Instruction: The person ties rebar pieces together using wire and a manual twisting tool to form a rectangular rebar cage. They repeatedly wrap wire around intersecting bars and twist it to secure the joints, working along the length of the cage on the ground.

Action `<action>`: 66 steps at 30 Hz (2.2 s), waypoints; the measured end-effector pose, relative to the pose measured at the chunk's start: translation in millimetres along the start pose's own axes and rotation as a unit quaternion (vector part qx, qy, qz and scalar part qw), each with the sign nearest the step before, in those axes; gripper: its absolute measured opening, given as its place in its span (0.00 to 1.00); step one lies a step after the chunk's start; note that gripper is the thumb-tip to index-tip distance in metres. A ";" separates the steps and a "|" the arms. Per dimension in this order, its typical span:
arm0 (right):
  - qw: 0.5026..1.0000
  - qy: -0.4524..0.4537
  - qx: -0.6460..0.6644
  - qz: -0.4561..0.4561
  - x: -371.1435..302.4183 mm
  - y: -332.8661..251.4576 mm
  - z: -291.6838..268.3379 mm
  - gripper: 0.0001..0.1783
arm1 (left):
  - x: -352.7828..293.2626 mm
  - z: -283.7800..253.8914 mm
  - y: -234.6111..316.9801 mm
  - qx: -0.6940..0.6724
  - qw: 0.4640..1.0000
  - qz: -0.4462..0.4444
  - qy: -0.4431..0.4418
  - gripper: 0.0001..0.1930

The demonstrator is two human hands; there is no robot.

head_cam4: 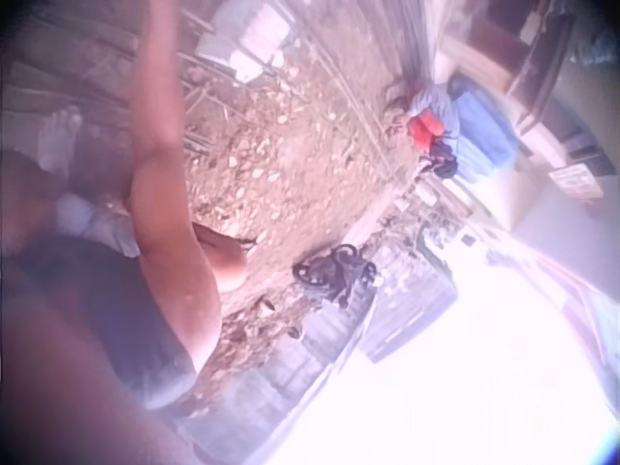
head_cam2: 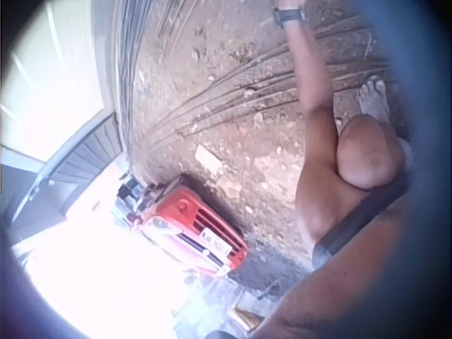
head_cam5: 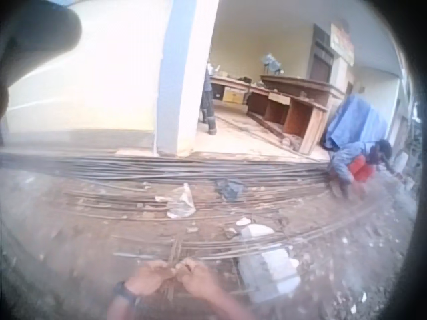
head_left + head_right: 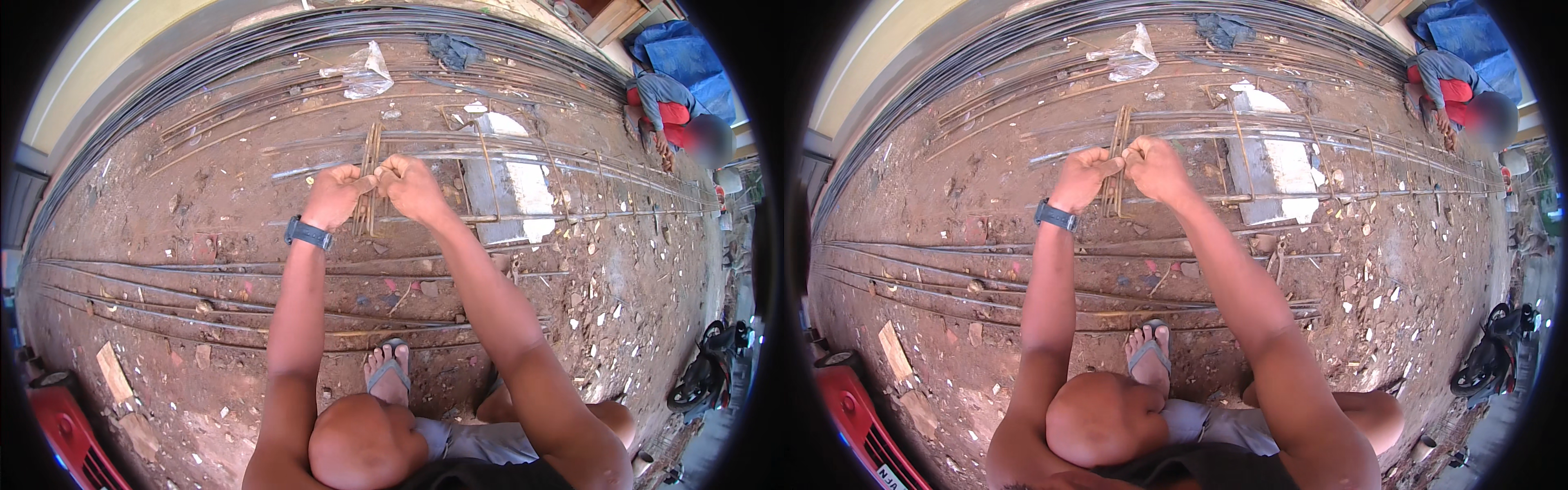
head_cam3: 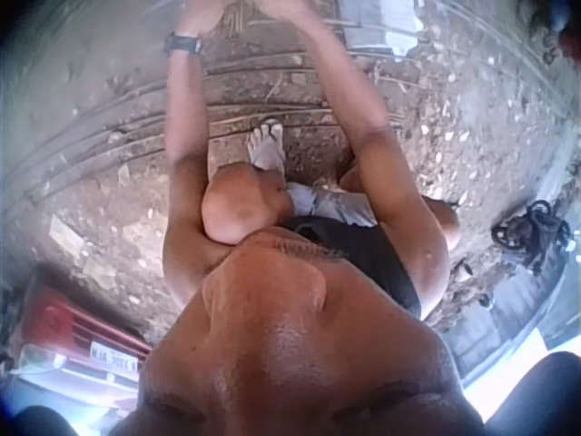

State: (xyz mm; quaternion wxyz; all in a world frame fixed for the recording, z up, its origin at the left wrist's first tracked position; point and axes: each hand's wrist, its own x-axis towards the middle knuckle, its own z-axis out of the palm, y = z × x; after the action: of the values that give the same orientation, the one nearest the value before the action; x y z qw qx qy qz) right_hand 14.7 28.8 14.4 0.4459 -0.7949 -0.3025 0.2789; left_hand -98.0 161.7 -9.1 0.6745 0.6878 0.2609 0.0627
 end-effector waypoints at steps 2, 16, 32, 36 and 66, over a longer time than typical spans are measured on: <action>0.999 -0.020 0.038 0.001 3.1 -1.2 12.4 0.10 | -8.7 -21.8 -3.2 -0.021 0.999 -0.018 0.026 0.07; 0.999 -0.026 0.034 -0.010 13.0 8.6 27.8 0.14 | -75.7 -150.4 -60.7 -0.040 0.935 -0.033 0.351 0.18; 0.995 0.077 -0.031 0.048 1.6 -7.8 20.5 0.14 | -46.6 -94.5 -9.8 0.334 0.885 -0.042 0.323 0.40; 0.994 0.065 -0.064 0.064 4.3 -6.6 13.8 0.13 | -41.9 -96.3 -10.5 0.293 0.912 -0.053 0.282 0.43; 0.986 -0.047 -0.157 0.010 15.9 -9.1 -5.4 0.17 | -74.6 -32.5 -0.2 0.238 0.896 0.003 0.375 0.13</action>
State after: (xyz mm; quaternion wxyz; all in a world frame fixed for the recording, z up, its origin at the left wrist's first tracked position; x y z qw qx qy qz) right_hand 26.9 41.2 22.0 0.2983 -0.8438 -0.3552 0.2700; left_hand -176.2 157.7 13.3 0.3429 0.7539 0.4996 0.2538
